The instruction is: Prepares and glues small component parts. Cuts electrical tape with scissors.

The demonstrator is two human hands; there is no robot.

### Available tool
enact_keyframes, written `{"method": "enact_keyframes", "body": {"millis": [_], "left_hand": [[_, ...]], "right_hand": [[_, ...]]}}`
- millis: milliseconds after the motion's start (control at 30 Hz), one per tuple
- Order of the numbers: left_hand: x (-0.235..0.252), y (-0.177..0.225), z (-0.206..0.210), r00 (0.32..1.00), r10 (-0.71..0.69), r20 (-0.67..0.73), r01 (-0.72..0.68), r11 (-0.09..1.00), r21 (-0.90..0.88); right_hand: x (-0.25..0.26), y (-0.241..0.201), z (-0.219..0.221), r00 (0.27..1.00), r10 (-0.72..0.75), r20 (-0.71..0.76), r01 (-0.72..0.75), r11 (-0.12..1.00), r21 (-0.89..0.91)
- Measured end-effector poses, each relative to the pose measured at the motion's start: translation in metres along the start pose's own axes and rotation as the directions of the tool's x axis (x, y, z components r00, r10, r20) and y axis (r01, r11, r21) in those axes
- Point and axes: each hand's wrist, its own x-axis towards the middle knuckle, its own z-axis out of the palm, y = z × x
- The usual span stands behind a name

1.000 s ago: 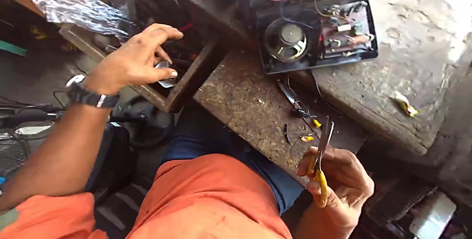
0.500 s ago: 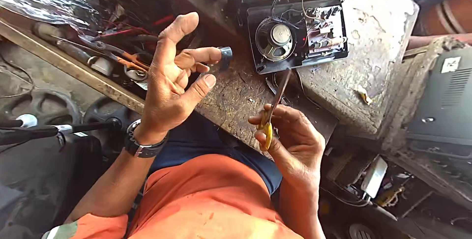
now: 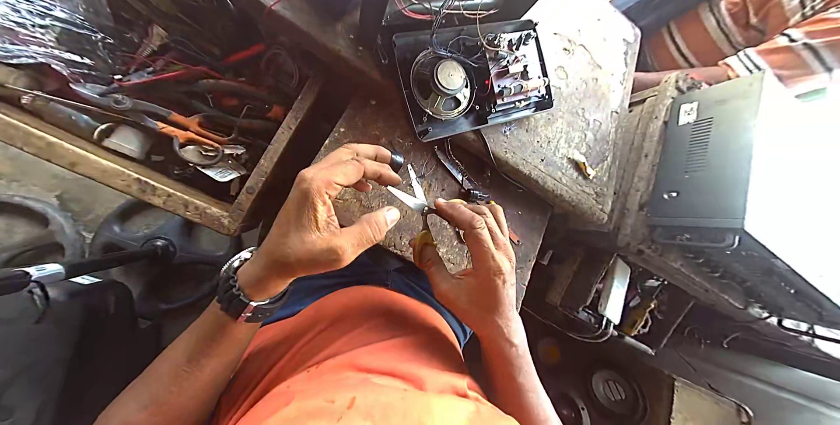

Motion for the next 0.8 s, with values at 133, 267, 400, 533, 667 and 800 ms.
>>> {"method": "enact_keyframes", "body": {"millis": [133,267,400,533,667,800], "left_hand": [[0.001,-0.001,0.002,1.000,-0.028,0.002,0.028,0.997,-0.075],[0.006,0.003,-0.005,0.997,-0.081,0.013,0.081,0.993,-0.088],[0.019,0.000,-0.010,0.979,-0.126,0.163,0.116,0.991,0.071],[0.028,-0.012,-0.009,0.968,-0.044,0.246,0.028,0.997,0.069],[0.025,-0.009,-0.026,0.991,0.048,0.122,-0.049,0.999,0.012],[0.006,-0.014,-0.061,1.000,-0.003,0.026,-0.004,0.964,0.266]], "right_hand": [[-0.002,-0.001,0.000,0.998,0.043,0.046,-0.048,0.992,0.113],[-0.005,-0.004,0.000,0.997,0.007,0.077,-0.006,1.000,-0.009],[-0.005,-0.006,-0.005,0.987,-0.054,0.148,0.068,0.994,-0.090],[-0.005,-0.006,-0.008,0.979,-0.049,0.200,0.064,0.996,-0.067],[-0.009,-0.002,-0.008,0.961,-0.025,0.274,-0.010,0.992,0.124],[-0.013,0.000,-0.007,0.961,-0.009,0.275,-0.038,0.986,0.165]]}}
